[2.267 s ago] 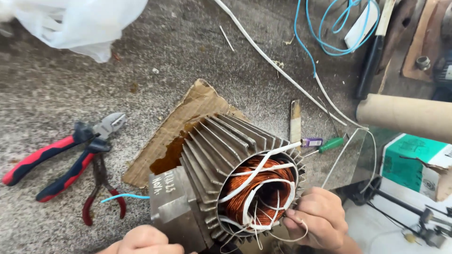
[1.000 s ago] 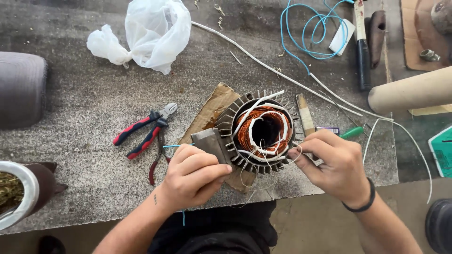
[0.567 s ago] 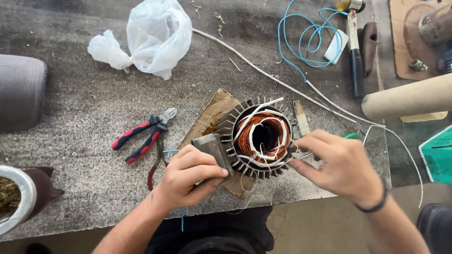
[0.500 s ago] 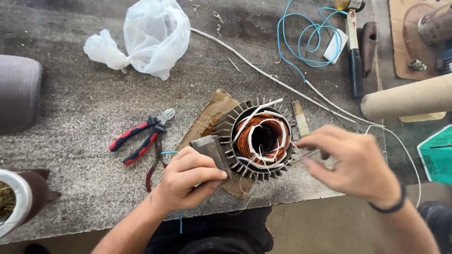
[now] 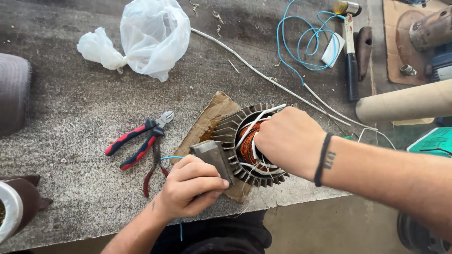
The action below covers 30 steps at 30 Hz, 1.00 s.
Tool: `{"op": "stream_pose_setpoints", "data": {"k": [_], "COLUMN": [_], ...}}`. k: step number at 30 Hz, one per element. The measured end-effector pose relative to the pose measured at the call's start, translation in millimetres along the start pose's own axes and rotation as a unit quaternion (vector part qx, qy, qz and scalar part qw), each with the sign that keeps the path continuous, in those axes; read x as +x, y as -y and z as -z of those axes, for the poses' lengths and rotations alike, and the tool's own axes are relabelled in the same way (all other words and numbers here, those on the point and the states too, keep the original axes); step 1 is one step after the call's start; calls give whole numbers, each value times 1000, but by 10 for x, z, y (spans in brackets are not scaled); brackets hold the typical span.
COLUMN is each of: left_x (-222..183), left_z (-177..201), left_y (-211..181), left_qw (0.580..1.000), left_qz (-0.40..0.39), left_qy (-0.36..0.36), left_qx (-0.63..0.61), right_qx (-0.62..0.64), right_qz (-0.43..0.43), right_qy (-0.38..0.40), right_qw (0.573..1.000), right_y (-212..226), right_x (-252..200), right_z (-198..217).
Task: Lacing and securing copper windings in an electric motor stator using cord and pliers.
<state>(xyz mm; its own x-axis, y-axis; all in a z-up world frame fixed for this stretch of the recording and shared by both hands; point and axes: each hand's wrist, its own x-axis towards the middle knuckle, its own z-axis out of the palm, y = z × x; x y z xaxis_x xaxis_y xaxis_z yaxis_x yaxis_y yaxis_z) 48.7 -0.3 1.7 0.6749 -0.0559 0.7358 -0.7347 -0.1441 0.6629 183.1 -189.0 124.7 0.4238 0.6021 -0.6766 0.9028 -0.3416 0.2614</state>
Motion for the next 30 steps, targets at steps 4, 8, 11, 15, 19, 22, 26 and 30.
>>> {"op": "stream_pose_setpoints", "data": {"k": [4,8,11,15,19,22,26,30], "left_x": [-21,-43,-62,-69,-99,-54,365,824], "left_z": [10,23,22,26,19,38,100,-96], "left_y": [-7,8,11,-14,-33,-106,-393,-365], "left_qw": [1000,1000,999,1000,1000,999,977,939], "left_qz": [-3,-9,-10,-5,14,20,63,46], "left_qy": [-1,6,7,4,3,24,94,153], "left_qx": [-15,-28,-30,-26,-12,38,181,305], "right_qx": [7,15,13,-56,-43,9,50,126], "right_qz": [-23,-17,-1,-55,-149,-130,-141,-132], "right_qy": [-12,-16,-83,-285,-477,-522,-549,-707], "right_qw": [1000,1000,996,955,865,843,823,684], "right_y": [84,-3,8,49,-42,-46,-81,-320], "right_x": [42,-29,-126,-401,-770,-866,-806,-849], "right_z": [-76,-150,-234,-172,-70,-218,-283,-239]}}
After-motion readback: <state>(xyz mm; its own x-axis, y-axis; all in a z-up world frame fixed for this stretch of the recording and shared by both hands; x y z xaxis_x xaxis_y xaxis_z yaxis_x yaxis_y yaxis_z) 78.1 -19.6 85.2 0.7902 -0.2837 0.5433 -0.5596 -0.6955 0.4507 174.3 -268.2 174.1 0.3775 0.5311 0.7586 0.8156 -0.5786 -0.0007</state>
